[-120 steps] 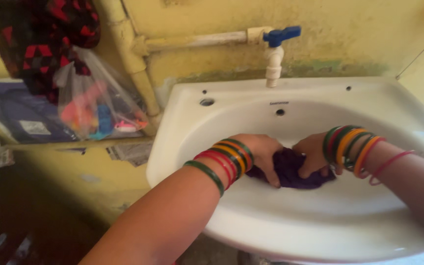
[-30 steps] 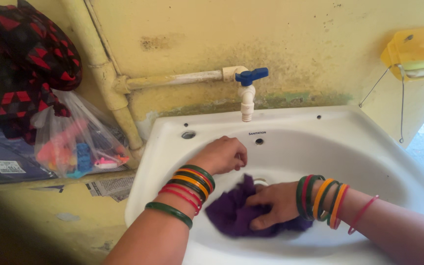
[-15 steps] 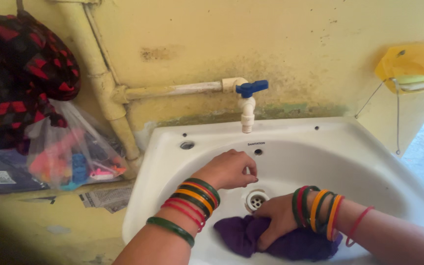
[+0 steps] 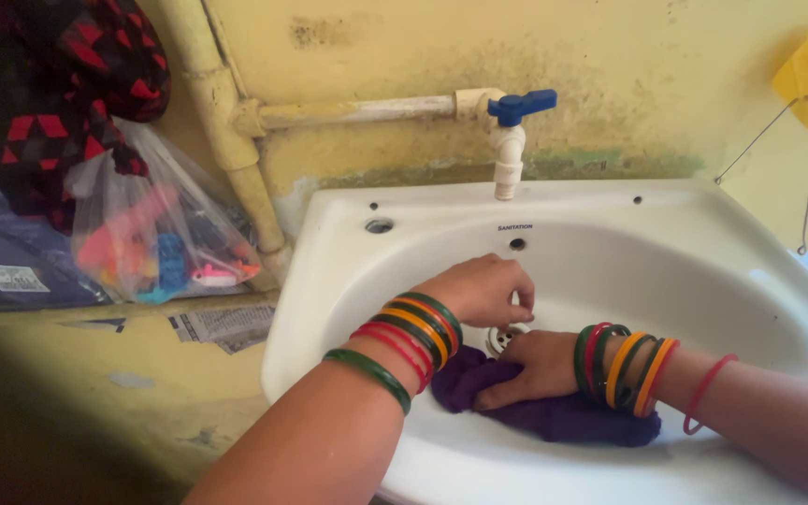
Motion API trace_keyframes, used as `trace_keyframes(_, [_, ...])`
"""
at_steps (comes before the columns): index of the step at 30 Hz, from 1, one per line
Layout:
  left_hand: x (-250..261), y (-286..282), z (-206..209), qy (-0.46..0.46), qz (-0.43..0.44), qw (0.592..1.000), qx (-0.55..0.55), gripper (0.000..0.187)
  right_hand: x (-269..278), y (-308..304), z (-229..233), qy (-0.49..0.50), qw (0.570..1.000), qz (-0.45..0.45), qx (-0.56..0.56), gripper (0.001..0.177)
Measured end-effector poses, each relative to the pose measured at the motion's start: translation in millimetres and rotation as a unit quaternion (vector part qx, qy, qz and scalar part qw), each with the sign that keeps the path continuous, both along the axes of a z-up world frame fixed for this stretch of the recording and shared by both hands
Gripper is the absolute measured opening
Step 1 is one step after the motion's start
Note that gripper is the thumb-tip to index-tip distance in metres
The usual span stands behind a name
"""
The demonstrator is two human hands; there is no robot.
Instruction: The person cleans a white porcelain sink by hand using a purple cloth, wiping the basin, the drain, and the faucet fixtures.
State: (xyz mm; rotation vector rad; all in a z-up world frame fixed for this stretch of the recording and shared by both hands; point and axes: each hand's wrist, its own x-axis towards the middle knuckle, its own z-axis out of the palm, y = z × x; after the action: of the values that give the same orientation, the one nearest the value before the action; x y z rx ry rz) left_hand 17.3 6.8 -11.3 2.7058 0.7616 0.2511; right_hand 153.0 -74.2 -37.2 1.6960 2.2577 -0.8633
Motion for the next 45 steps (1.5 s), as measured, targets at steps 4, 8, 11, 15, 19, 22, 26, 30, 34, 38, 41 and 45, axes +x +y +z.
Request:
trace_keyframes(4, [-2.4, 3.6, 0.1, 0.004, 0.017, 1.0, 0.014, 0.023, 5.5, 5.1, -2.1, 0.04, 0.999, 0.005, -0.019, 0.06])
trace_keyframes(8, [-8.3, 2.1, -1.5, 0.007, 0.035, 0.999, 0.015, 0.024, 26.3, 15.1, 4.3, 0.033, 0.997, 0.072, -0.009, 0.058])
trace_keyframes(11, [-8.3, 4.2, -0.5, -0.015, 0.029, 0.999, 0.028, 0.029, 47.0, 23.6, 19.7, -0.022, 0.984, 0.15, -0.092, 0.057])
trace_keyframes(15, [-11.3, 0.1, -1.6, -0.021, 0.049, 0.998, 0.026, 0.03, 56.3, 15.3, 41.5, -0.264, 0.961, 0.062, -0.06, 0.062])
trace_keyframes(19, [-13.5, 1.9, 4.3, -0.025, 0.061, 0.997, 0.046, 0.027, 60.6, 11.5, 51.7, -0.497, 0.866, -0.038, 0.034, 0.036])
trace_keyframes(22, [-10.2, 3.4, 9.9, -0.031, 0.073, 0.995, 0.06, 0.027, 67.7, 12.2, 46.3, -0.491, 0.863, -0.079, 0.082, 0.03])
trace_keyframes(26, [-8.3, 3.2, 18.9, -0.054, 0.091, 0.994, 0.041, 0.025, 69.8, 28.6, 28.8, -0.455, 0.883, -0.063, 0.095, 0.03])
trace_keyframes(30, [-8.0, 1.2, 20.5, -0.176, 0.054, 0.976, 0.114, 0.019, 55.8, 48.5, 5.2, -0.352, 0.924, -0.064, 0.138, 0.028])
trace_keyframes(34, [-8.3, 4.8, 26.1, -0.258, 0.02, 0.946, 0.197, 0.015, 24.9, 62.6, 1.7, -0.257, 0.949, -0.062, 0.174, 0.029])
trace_keyframes(38, [-8.3, 8.6, 29.5, -0.284, 0.002, 0.917, 0.281, 0.012, -22.9, 64.6, -2.2, -0.118, 0.966, 0.026, 0.23, 0.036])
trace_keyframes(41, [-9.9, 6.3, 25.4, -0.25, 0.024, 0.92, 0.301, 0.02, -46.6, 58.2, -11.6, -0.006, 0.957, 0.094, 0.275, 0.028])
trace_keyframes(45, [-4.5, 7.6, 23.1, -0.127, 0.052, 0.933, 0.333, 0.062, -66.8, 33.3, -29.7, 0.208, 0.926, 0.207, 0.237, 0.032])
